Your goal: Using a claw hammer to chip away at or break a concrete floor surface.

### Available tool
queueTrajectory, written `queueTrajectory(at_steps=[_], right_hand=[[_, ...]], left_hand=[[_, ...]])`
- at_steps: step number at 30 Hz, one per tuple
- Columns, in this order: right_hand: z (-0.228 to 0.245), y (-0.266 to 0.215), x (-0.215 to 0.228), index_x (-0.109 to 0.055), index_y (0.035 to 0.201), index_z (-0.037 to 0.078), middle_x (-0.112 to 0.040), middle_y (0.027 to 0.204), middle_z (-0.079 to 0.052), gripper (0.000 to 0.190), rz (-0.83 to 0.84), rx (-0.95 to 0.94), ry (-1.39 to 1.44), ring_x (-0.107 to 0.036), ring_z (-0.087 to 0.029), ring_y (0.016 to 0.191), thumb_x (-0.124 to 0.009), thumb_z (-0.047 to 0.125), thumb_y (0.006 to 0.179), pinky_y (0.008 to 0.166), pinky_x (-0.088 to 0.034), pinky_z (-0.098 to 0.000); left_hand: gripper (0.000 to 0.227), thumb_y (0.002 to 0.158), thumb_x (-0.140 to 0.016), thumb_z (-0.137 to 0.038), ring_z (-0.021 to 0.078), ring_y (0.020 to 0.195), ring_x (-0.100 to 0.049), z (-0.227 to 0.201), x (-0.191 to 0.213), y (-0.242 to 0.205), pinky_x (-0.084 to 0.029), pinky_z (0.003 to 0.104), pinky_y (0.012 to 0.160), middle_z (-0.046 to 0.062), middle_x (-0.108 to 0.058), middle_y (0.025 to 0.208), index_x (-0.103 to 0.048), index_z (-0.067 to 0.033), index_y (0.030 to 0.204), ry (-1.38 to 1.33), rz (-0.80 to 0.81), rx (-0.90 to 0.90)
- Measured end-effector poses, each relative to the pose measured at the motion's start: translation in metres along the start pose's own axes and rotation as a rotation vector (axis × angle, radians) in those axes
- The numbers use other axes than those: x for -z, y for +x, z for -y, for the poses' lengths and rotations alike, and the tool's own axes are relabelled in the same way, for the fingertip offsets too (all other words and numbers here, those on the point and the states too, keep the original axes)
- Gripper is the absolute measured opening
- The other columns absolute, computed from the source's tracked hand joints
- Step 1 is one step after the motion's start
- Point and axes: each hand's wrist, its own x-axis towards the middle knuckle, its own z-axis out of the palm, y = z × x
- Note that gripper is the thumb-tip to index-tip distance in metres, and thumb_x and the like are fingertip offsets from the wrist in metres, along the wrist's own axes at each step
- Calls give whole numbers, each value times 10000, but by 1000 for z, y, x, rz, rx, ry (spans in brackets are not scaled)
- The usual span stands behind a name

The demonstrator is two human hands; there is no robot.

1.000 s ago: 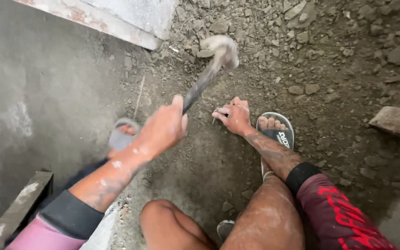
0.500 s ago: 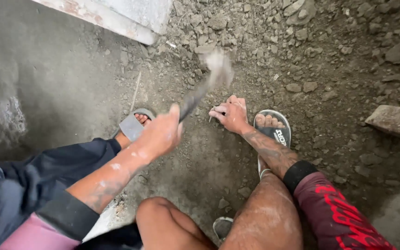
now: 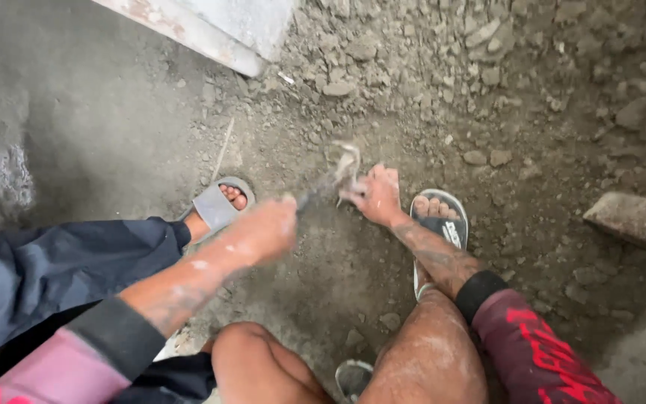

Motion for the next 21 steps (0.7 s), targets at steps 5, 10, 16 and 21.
queueTrajectory(at_steps=[5, 10, 16, 21], right_hand=[[27, -1, 51, -615, 665, 294, -560, 615, 66, 354, -61, -40, 164, -458, -153, 817, -549, 600, 832, 868, -282, -364], [36, -3, 38, -636, 783, 325, -602, 707, 102, 267, -52, -6, 172, -491, -125, 843, -538, 564, 854, 887, -258, -371], [38, -4, 37, -628, 727, 254, -587, 643, 61, 270, -113, 74, 295, -523, -169, 761, -594, 477, 875, 874, -294, -389], [42, -4, 37, -670, 803, 271, -631, 697, 63, 227, -137, 62, 290, -562, -177, 780, -612, 483, 858, 863, -325, -382]], left_hand=[[293, 860, -429, -210, 468, 845, -648, -25, 39, -15, -501, 608, 709, 294, -640, 832, -472, 23, 1032, 4, -82, -42], [277, 897, -366, -215, 464, 862, -643, -28, 51, -29, -501, 597, 739, 299, -630, 855, -424, -2, 1065, -92, -139, 12], [281, 847, -471, -280, 444, 848, -650, 19, -6, -23, -519, 567, 709, 251, -640, 843, -459, -48, 1004, -99, -41, 130], [277, 916, -421, -290, 481, 802, -640, 11, 31, -32, -525, 558, 665, 285, -608, 790, -445, -36, 1024, -102, -306, 4]])
